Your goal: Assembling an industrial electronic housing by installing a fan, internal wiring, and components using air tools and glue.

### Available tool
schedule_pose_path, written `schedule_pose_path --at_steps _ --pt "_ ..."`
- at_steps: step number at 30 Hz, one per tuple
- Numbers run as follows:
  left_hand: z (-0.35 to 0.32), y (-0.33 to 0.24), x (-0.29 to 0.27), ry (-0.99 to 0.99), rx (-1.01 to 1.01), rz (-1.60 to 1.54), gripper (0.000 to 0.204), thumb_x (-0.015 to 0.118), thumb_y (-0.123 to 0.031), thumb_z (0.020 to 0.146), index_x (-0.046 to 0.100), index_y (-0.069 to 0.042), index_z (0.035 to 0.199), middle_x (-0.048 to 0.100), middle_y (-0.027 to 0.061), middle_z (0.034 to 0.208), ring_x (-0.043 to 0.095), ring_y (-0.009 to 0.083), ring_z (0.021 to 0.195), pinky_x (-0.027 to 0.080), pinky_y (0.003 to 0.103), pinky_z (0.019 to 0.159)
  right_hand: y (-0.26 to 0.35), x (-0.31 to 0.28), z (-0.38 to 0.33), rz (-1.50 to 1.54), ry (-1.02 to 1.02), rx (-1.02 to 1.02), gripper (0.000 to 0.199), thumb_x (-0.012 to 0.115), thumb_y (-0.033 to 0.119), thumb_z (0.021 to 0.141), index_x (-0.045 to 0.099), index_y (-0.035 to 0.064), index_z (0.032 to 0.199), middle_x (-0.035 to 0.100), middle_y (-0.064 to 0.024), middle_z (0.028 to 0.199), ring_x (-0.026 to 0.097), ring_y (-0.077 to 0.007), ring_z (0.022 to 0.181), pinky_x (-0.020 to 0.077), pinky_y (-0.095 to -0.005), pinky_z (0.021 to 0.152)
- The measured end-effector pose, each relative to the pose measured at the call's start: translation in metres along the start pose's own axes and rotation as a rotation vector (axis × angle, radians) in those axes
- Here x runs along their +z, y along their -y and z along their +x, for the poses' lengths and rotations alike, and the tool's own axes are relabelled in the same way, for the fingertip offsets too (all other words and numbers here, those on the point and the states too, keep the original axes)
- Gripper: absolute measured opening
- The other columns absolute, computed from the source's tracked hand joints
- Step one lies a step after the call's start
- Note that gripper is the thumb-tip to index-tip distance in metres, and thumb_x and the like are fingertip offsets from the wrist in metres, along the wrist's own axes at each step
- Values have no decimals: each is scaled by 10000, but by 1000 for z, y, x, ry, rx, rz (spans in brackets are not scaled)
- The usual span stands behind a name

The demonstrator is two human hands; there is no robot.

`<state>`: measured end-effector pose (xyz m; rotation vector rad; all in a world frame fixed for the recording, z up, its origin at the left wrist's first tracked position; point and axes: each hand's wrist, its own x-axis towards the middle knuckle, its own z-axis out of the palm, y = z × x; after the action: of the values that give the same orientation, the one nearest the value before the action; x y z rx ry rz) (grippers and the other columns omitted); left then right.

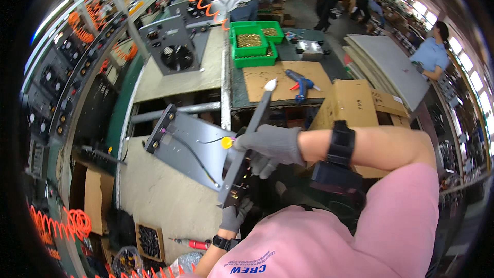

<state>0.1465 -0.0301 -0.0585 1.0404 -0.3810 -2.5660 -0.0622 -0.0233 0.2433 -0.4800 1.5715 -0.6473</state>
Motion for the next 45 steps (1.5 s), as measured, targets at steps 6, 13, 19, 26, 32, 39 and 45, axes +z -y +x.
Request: schedule_pose_path --at_steps 6,13,19,26,32,39,45 --pt "0 8 -1 41 180 235 285 467 -177 889 438 -27 1130 462 140 1093 511 286 985 473 471 853 -5 -5 13 12 52 8 379 504 414 803 536 41 748 474 -47 630 512 -144 504 483 -277 446" --pt "38 45 -59 6 425 449 276 500 -127 816 503 31 1042 571 151 963 575 292 902 475 408 854 -40 -17 0 123 -1 -102 346 467 368 820 534 30 795 443 -30 620 460 -119 472 459 -274 386" --pt "21 44 1 87 57 -413 374 411 -63 771 426 62 1123 518 199 1075 516 350 1009 445 471 893 -106 -59 -9 206 -127 -117 320 495 351 783 515 33 754 408 -14 560 412 -110 422 398 -271 351" --pt "-18 70 42 -102 310 -346 401 383 31 669 443 73 1063 522 182 1038 518 334 978 427 450 917 -216 -85 -25 653 24 4 274 491 320 814 488 64 715 399 -13 582 343 -84 399 327 -263 337" --pt "-58 116 53 -242 341 -319 221 397 15 713 506 22 905 575 105 887 575 232 835 486 361 819 -264 -101 -58 681 114 156 269 442 318 829 435 101 670 320 14 478 285 -96 366 264 -251 365" --pt "-117 178 72 -418 364 61 94 402 -25 800 495 -18 805 563 98 846 563 209 828 482 335 789 -327 -123 -103 744 211 233 264 431 308 836 472 83 705 336 26 476 325 -84 369 332 -252 362" --pt "-142 215 84 -506 112 -184 156 404 -93 875 485 -22 762 516 77 781 533 197 774 475 339 765 -348 -124 -141 841 -8 411 194 448 284 771 523 107 798 451 8 540 307 -59 354 308 -216 361"
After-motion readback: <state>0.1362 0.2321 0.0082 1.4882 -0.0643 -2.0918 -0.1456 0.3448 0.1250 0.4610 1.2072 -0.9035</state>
